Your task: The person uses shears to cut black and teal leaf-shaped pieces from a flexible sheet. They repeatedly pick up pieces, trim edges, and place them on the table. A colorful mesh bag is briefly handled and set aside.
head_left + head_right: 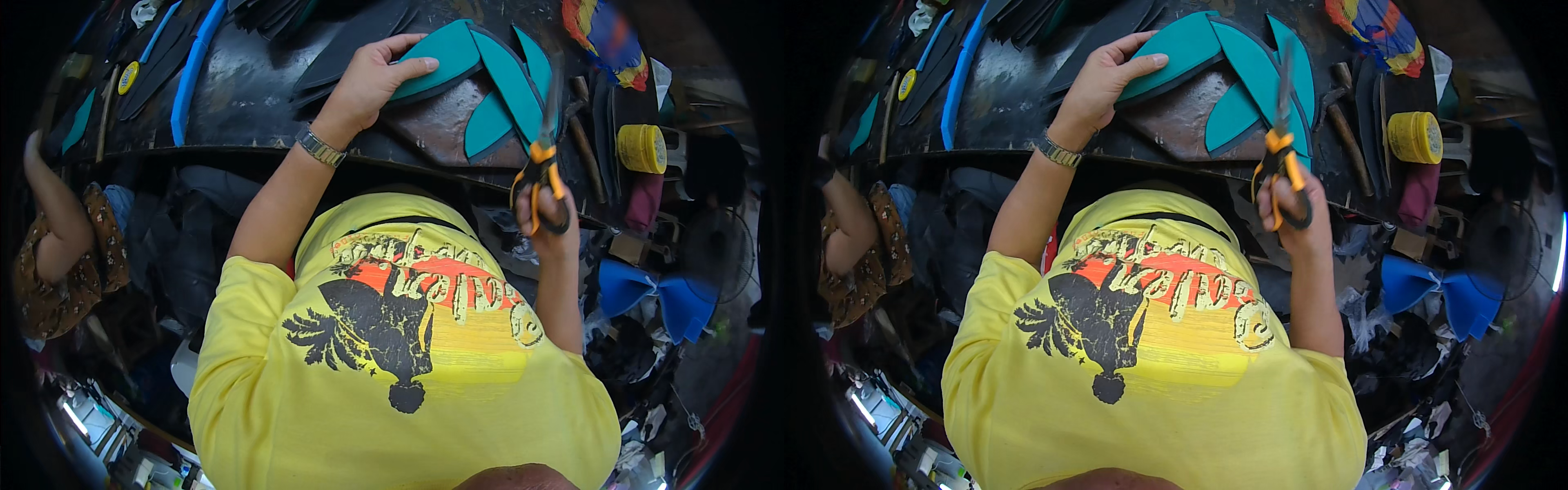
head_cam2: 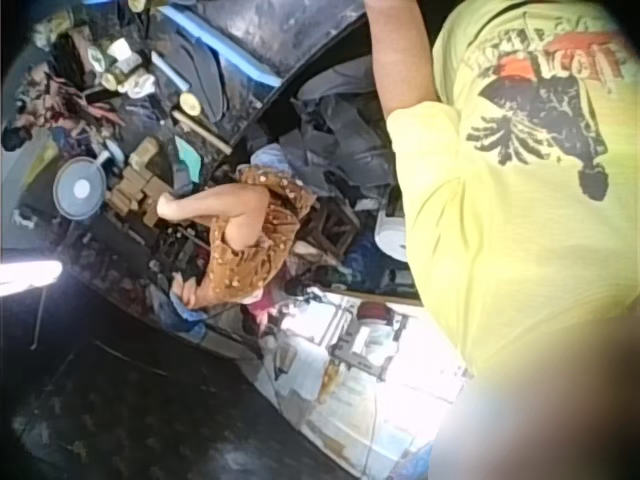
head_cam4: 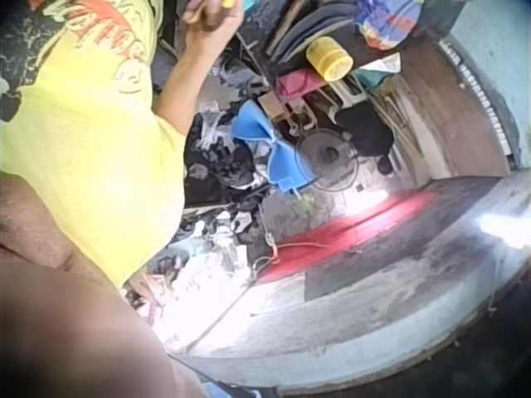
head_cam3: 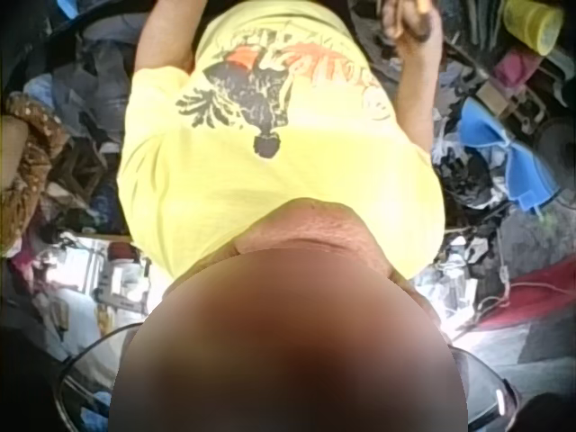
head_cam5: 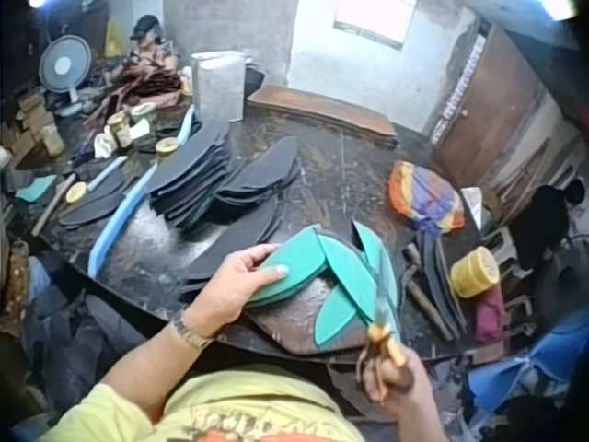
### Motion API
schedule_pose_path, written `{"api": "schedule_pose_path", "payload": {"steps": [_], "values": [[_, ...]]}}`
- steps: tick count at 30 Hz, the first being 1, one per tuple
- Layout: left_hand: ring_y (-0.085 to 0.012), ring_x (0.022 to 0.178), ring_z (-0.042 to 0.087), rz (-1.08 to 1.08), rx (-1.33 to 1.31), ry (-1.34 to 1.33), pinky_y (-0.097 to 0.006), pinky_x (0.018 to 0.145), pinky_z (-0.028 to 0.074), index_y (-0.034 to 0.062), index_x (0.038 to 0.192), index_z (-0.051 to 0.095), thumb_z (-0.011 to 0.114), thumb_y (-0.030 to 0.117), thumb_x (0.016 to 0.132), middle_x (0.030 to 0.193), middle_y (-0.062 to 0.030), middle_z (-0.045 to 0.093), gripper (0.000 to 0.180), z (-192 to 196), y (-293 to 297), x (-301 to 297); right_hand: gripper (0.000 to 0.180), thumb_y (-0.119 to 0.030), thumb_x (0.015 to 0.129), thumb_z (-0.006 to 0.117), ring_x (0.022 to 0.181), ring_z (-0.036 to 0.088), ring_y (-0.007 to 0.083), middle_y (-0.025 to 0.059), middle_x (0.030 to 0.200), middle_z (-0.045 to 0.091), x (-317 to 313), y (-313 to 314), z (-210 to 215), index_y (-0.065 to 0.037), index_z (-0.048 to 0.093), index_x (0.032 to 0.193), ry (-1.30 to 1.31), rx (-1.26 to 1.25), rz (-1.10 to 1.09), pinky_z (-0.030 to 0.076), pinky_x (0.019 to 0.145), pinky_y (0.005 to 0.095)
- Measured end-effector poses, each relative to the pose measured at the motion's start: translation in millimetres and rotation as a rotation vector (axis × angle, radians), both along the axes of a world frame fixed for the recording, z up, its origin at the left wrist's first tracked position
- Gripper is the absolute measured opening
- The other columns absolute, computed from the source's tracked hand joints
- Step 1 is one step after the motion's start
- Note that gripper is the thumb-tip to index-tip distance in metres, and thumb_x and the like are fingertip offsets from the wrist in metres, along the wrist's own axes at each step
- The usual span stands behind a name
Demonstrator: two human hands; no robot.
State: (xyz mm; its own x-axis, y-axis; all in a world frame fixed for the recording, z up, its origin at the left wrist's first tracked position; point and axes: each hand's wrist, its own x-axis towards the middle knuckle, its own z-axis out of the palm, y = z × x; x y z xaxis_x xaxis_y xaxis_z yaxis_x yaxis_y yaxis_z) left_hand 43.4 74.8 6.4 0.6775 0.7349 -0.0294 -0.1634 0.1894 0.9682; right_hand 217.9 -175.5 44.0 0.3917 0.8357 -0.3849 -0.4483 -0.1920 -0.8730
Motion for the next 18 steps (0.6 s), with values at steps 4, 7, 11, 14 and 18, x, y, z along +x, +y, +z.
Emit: {"api": "schedule_pose_path", "payload": {"steps": [4,7,11,14,18], "values": [[-0.0107,0.092,0.064,-0.071,-0.021,-0.003,-0.022,0.084,0.052,-0.0012,0.129,0.058,0.073,0.019,0.087,0.111,-0.0074,0.068,0.049,-2.3,-5.7,4.8,0.033,-0.035,0.091,0.066,0.055,0.053,0.0138,0.0074,0.073,0.057,24.2,55.0,-8.3,-0.003,0.057,0.097,0.156,0.2,-0.003,0.042,0.05,0.0237],[-0.0088,0.086,0.065,-0.123,-0.124,-0.075,-0.02,0.079,0.053,-0.0011,0.122,0.061,0.071,0.017,0.088,0.106,-0.0055,0.069,0.039,-0.1,-4.5,0.4,0.029,-0.03,0.092,0.068,0.066,0.056,0.0155,0.0076,0.076,0.057,41.3,111.1,-24.3,-0.003,0.057,0.096,0.254,0.325,-0.083,0.046,0.057,0.0247],[-0.0093,0.093,0.063,-0.226,-0.41,-0.344,-0.025,0.082,0.053,0.0023,0.116,0.059,0.065,0.015,0.093,0.101,-0.0032,0.064,0.027,17.5,10.1,-37.0,0.022,-0.021,0.09,0.07,0.074,0.06,0.0183,0.0073,0.083,0.058,58.6,130.7,-34.6,-0.004,0.058,0.098,0.464,0.27,-0.233,0.054,0.062,0.0295],[-0.0154,0.11,0.055,-0.301,-0.416,-0.884,-0.032,0.094,0.05,0.0047,0.117,0.056,0.058,0.014,0.097,0.106,-0.0062,0.056,0.022,36.9,29.8,-72.1,0.02,-0.02,0.091,0.069,0.072,0.061,0.018,0.0082,0.083,0.06,60.4,129.6,-37.4,-0.004,0.058,0.097,0.351,0.237,-0.268,0.054,0.062,0.029],[-0.0257,0.118,0.054,-0.223,0.095,-0.705,-0.037,0.104,0.043,0.0089,0.113,0.058,0.06,0.019,0.095,0.114,-0.0096,0.059,0.02,41.6,25.9,-69.9,0.023,-0.025,0.093,0.067,0.071,0.062,0.0183,0.0095,0.081,0.062,45.5,127.9,-22.6,-0.004,0.059,0.097,0.276,0.255,-0.101,0.052,0.06,0.0293]]}}
